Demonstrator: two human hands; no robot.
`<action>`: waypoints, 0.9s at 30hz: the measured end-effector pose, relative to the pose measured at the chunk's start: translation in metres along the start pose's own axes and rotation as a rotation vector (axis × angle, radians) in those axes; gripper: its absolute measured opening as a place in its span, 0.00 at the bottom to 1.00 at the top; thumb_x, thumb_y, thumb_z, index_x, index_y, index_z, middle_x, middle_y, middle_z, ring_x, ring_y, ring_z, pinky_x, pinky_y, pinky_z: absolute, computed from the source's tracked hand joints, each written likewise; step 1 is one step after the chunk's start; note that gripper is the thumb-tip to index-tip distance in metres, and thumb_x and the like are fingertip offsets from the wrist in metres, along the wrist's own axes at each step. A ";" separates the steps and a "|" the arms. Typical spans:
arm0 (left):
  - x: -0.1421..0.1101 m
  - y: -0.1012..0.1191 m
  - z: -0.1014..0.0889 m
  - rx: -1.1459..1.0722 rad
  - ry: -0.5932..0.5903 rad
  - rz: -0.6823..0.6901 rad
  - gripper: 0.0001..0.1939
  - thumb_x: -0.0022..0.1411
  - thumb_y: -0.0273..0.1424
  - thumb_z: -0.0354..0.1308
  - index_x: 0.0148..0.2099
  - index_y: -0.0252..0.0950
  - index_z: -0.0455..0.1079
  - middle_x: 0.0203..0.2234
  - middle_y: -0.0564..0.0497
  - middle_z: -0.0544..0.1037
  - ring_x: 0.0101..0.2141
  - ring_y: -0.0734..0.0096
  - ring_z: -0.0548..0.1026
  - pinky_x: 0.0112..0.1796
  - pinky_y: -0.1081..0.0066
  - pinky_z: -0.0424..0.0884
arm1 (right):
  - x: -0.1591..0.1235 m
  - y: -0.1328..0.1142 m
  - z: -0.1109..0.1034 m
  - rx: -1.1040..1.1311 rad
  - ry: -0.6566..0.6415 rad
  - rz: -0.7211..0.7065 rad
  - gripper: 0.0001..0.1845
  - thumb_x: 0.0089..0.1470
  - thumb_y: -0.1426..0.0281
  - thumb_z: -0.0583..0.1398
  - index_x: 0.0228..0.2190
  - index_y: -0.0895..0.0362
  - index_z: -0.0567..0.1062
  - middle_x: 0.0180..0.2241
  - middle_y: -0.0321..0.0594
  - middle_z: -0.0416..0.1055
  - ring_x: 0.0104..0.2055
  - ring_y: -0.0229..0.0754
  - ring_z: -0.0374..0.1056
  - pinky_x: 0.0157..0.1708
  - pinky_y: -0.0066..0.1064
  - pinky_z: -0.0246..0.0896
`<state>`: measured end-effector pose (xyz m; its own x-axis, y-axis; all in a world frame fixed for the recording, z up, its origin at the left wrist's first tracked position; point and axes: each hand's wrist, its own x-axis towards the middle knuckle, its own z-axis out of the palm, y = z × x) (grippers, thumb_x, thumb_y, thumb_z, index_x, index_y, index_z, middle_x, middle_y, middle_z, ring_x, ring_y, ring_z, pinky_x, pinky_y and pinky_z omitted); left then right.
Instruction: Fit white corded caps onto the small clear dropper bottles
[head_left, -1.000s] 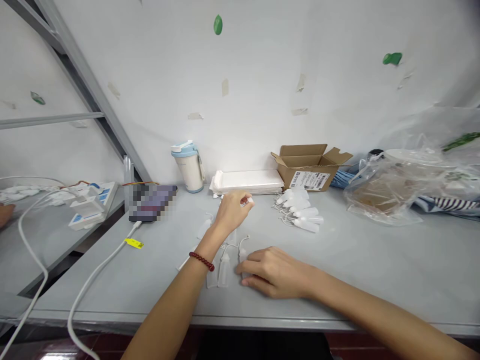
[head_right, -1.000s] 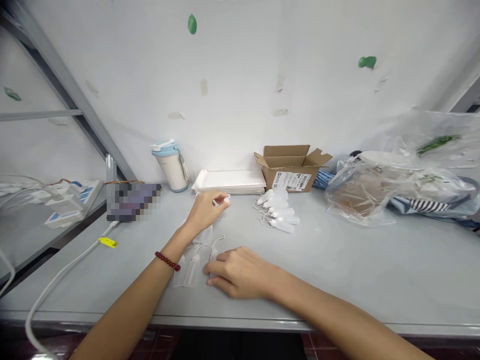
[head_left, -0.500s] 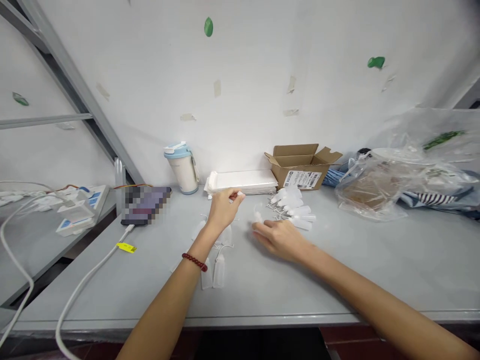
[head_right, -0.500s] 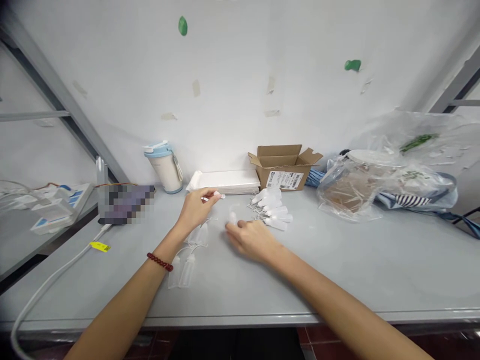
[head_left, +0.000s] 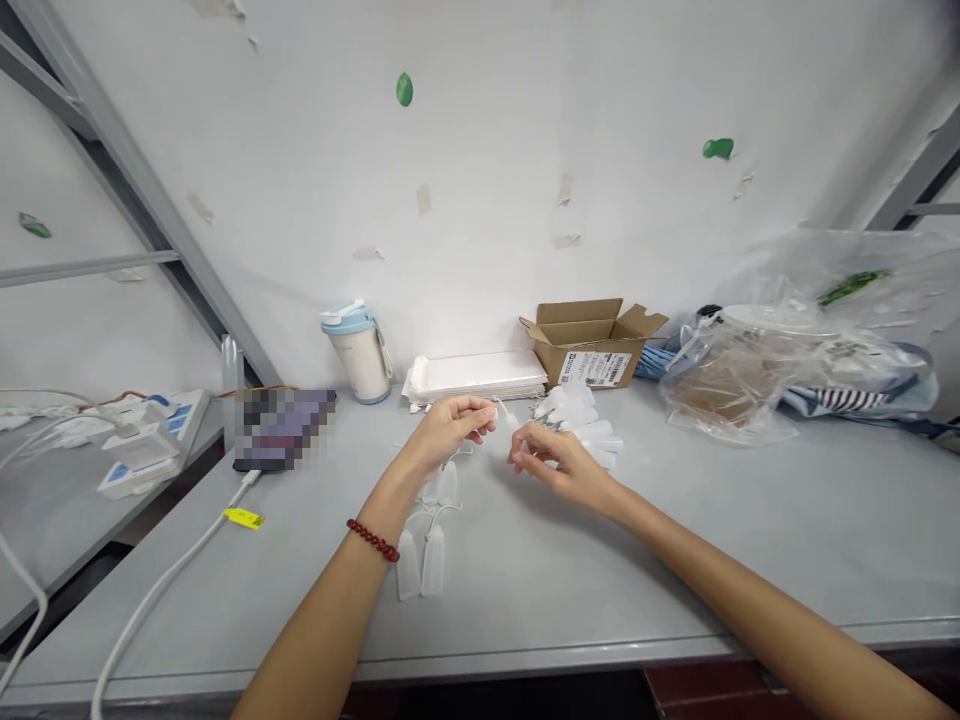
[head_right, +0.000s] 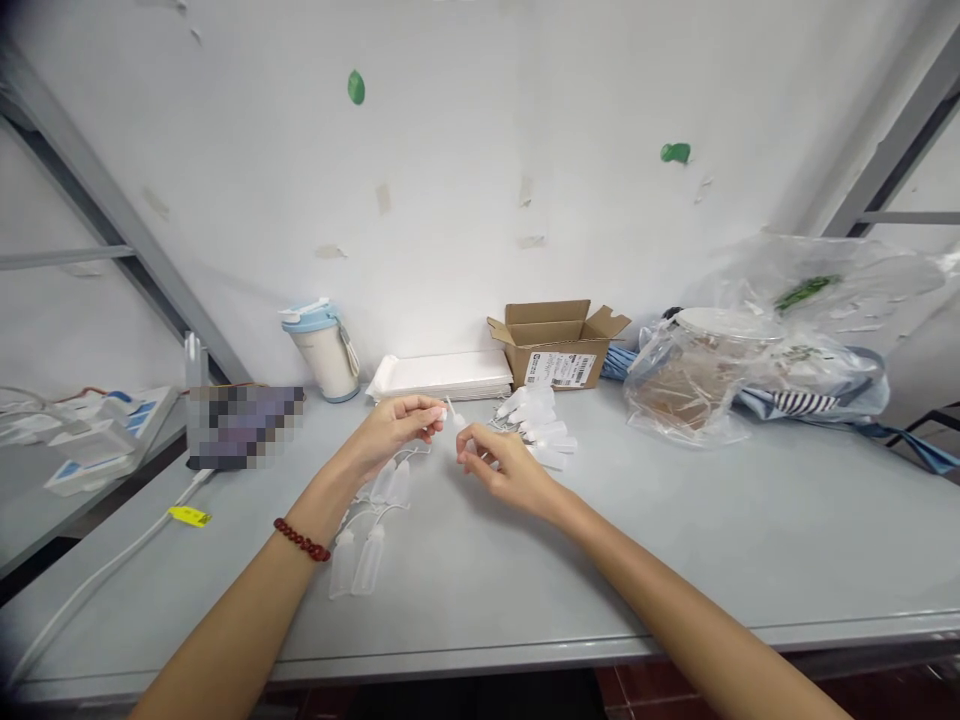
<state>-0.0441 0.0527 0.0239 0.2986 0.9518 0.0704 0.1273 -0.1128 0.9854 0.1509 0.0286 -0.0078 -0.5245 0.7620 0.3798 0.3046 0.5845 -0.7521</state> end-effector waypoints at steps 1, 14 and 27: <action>0.000 0.001 0.000 0.002 -0.013 0.004 0.15 0.53 0.39 0.60 0.38 0.32 0.73 0.27 0.49 0.73 0.30 0.74 0.69 0.32 0.72 0.67 | 0.000 0.000 0.000 0.027 -0.019 0.014 0.05 0.58 0.68 0.51 0.33 0.55 0.66 0.27 0.37 0.69 0.30 0.36 0.66 0.31 0.28 0.61; -0.002 0.003 0.001 0.036 -0.091 0.039 0.15 0.52 0.41 0.60 0.32 0.32 0.74 0.27 0.51 0.71 0.29 0.74 0.66 0.31 0.72 0.64 | 0.002 -0.003 -0.006 0.247 -0.021 0.134 0.08 0.59 0.64 0.50 0.32 0.55 0.64 0.32 0.37 0.63 0.34 0.38 0.59 0.33 0.31 0.57; -0.002 0.004 0.017 0.053 -0.027 0.075 0.14 0.52 0.39 0.60 0.31 0.32 0.73 0.23 0.51 0.72 0.26 0.74 0.68 0.32 0.71 0.66 | 0.004 -0.004 -0.009 0.732 0.081 0.321 0.15 0.54 0.55 0.55 0.32 0.53 0.59 0.19 0.26 0.54 0.19 0.31 0.49 0.21 0.25 0.48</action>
<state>-0.0285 0.0455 0.0256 0.3349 0.9320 0.1387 0.1530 -0.1990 0.9680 0.1547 0.0322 0.0019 -0.4316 0.8962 0.1023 -0.1826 0.0242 -0.9829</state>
